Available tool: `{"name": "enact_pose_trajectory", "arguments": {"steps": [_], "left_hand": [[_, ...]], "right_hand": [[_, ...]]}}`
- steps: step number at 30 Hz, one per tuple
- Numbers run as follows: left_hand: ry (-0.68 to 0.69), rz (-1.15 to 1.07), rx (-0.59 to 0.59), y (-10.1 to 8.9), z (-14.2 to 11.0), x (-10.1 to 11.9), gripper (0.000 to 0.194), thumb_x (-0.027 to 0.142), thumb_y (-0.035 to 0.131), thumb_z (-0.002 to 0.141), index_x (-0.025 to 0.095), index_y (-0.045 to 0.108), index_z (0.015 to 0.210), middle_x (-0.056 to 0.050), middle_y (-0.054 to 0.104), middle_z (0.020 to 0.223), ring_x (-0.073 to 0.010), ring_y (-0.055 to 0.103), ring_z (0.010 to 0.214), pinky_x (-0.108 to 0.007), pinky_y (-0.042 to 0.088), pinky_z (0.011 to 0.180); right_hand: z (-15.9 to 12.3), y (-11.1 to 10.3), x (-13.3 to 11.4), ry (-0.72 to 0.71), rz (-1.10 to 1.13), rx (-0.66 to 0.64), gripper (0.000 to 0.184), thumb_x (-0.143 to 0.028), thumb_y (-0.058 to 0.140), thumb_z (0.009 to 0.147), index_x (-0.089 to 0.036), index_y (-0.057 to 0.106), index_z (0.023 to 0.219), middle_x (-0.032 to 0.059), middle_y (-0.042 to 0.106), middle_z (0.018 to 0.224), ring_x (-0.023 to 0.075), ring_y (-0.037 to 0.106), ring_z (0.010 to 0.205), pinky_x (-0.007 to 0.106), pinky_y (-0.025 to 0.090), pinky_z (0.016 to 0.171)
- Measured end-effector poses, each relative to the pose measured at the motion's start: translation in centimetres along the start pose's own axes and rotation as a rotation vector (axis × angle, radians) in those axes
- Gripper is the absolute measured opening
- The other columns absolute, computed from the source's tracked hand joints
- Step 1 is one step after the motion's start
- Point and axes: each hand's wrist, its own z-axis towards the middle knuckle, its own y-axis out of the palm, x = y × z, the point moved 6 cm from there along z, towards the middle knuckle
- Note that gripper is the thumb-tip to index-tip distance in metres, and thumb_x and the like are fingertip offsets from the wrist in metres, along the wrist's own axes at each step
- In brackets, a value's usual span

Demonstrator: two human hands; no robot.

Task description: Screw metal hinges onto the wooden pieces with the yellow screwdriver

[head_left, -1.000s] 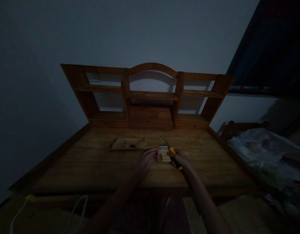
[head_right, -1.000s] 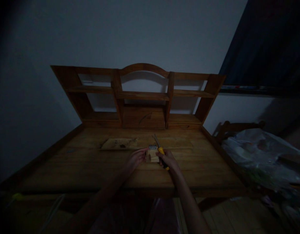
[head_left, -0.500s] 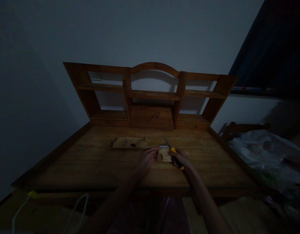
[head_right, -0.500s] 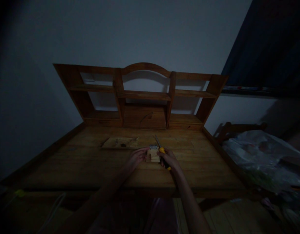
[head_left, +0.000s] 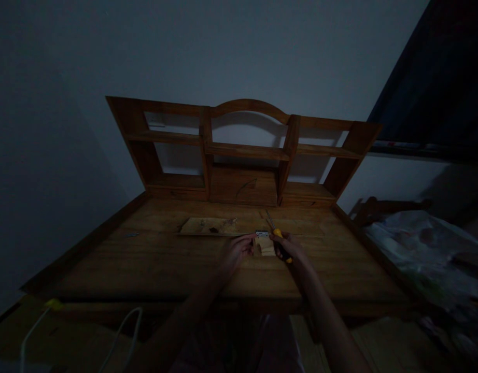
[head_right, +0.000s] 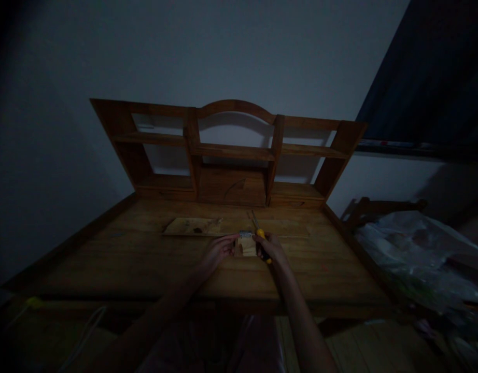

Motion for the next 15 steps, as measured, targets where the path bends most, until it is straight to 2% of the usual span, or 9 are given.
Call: {"name": "enact_pose_trajectory", "arguments": {"steps": [6, 10, 15], "left_hand": [[0.003, -0.006, -0.013, -0.17, -0.04, -0.08, 0.032, 0.025, 0.071, 0.073, 0.012, 0.076, 0.101, -0.012, 0.071, 0.096, -0.0143, 0.06, 0.071, -0.028, 0.047, 0.071], [0.001, -0.002, -0.018, -0.18, -0.05, -0.04, 0.03, 0.024, 0.07, 0.074, 0.013, 0.076, 0.101, -0.012, 0.071, 0.098, -0.0152, 0.06, 0.072, -0.029, 0.047, 0.071], [0.005, -0.005, -0.012, -0.04, -0.07, 0.01, 0.029, 0.024, 0.069, 0.074, 0.013, 0.077, 0.1, -0.012, 0.071, 0.094, -0.0151, 0.058, 0.07, -0.029, 0.045, 0.069]], "right_hand": [[-0.2, 0.42, -0.12, 0.039, -0.032, 0.055, 0.033, -0.037, 0.063, 0.087, -0.019, 0.051, 0.062, -0.0022, 0.051, 0.037, 0.0082, 0.043, 0.029, 0.018, 0.031, 0.031], [-0.14, 0.73, -0.15, 0.083, -0.051, 0.073, 0.031, -0.031, 0.061, 0.092, -0.017, 0.052, 0.066, -0.007, 0.049, 0.04, 0.0063, 0.042, 0.03, 0.017, 0.031, 0.033], [0.24, 0.66, 0.08, 0.105, -0.057, 0.083, 0.03, -0.033, 0.06, 0.096, -0.014, 0.055, 0.073, -0.01, 0.048, 0.048, 0.0034, 0.04, 0.034, 0.016, 0.035, 0.036]]}}
